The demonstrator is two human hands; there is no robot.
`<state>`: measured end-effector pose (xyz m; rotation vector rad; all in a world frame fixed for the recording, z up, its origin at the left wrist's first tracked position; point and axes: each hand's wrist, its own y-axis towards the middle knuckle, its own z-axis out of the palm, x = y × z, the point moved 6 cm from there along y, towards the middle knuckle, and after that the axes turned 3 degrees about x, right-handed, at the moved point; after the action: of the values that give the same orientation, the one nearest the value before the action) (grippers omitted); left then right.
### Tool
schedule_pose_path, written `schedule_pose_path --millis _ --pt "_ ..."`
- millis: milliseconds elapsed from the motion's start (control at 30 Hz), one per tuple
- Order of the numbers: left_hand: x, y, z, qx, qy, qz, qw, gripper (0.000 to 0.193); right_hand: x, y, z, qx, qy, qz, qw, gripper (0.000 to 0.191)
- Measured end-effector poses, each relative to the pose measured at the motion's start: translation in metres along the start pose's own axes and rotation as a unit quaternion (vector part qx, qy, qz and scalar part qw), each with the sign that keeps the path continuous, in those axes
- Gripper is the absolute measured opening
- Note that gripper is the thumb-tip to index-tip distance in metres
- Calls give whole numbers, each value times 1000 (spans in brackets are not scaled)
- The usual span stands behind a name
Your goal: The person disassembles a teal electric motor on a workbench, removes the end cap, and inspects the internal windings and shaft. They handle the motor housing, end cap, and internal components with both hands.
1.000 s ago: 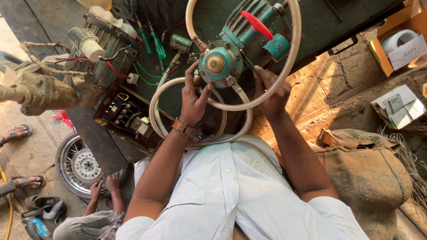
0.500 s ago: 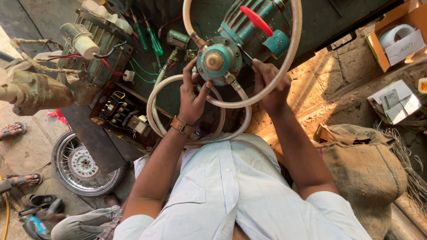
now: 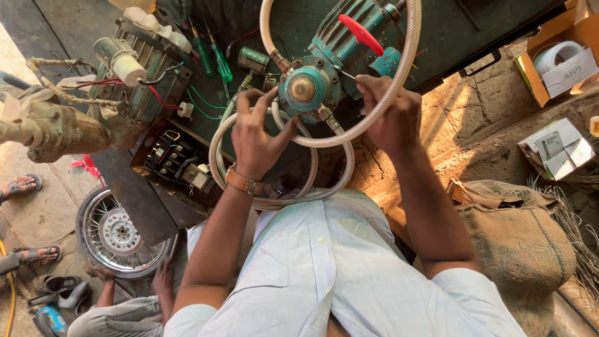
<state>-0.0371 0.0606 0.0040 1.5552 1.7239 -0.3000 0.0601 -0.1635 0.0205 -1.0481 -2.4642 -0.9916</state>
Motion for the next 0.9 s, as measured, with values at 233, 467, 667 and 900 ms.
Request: schedule_pose_path --millis 233,467,667,900 --pt "-58 15 -26 -66 22 121 990 36 -2 -4 1 3 -14 56 998 10" --pt "-62 47 10 32 21 129 991 45 -3 -20 5 -25 -5 43 999 15" --pt "-26 46 32 -19 85 99 991 47 -31 -50 0 -8 15 139 990 15" --pt "36 65 29 -65 -342 -40 937 66 -89 -89 -35 -234 296 221 899 25"
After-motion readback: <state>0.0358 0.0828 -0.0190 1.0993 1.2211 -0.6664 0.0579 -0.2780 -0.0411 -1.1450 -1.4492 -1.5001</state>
